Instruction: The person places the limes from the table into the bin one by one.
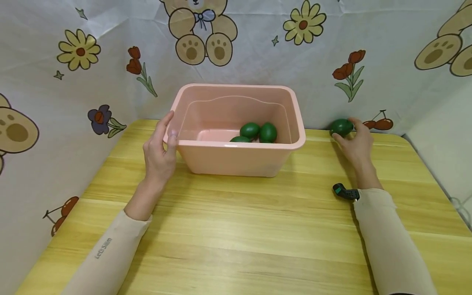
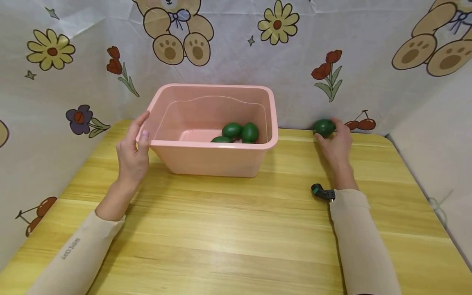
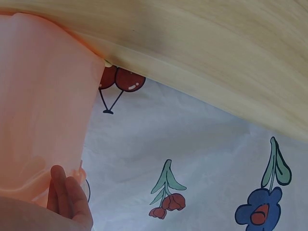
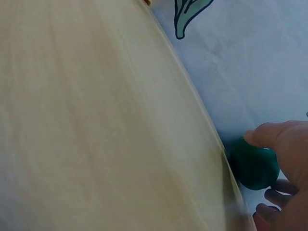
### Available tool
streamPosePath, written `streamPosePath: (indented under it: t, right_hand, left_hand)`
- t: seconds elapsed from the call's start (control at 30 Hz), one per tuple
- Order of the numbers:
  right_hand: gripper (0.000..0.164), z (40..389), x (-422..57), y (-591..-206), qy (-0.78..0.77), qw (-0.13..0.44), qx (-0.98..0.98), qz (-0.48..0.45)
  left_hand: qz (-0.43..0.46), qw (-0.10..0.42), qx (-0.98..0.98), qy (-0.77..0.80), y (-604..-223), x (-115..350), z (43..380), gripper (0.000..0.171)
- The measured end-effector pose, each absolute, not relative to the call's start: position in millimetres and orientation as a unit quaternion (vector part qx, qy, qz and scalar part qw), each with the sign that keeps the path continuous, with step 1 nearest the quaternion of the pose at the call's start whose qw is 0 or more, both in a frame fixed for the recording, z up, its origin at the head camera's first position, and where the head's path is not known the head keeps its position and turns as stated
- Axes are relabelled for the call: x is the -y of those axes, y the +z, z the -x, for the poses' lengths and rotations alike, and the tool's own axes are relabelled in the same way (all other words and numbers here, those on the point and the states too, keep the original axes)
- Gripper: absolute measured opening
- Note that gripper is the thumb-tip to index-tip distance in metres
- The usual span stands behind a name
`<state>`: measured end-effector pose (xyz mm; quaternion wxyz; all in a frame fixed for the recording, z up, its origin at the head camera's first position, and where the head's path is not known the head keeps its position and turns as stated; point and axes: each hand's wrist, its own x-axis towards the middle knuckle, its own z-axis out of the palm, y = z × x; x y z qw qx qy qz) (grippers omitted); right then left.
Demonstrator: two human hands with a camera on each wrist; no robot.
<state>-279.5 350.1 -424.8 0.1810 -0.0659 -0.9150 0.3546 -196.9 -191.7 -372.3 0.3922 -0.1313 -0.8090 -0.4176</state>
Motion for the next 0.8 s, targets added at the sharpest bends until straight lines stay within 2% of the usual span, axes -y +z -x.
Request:
streamPosePath:
  t: [0.37, 0.8]
  right_hand:
    - [0.069, 285.5, -351.0, -423.2, 0.334, 0.196, 0.919, 0.072]
    - [0.077, 282.5, -348.2, -427.6, 0.371, 0.184, 0.904, 0.108]
  left_hand:
    - [0.132, 0.401, 0.804, -0.420, -369.6, 191.6, 196.7, 0.060]
    - [0.139, 0.391, 0.811, -0.411, -371.6, 193.2, 196.7, 0.060]
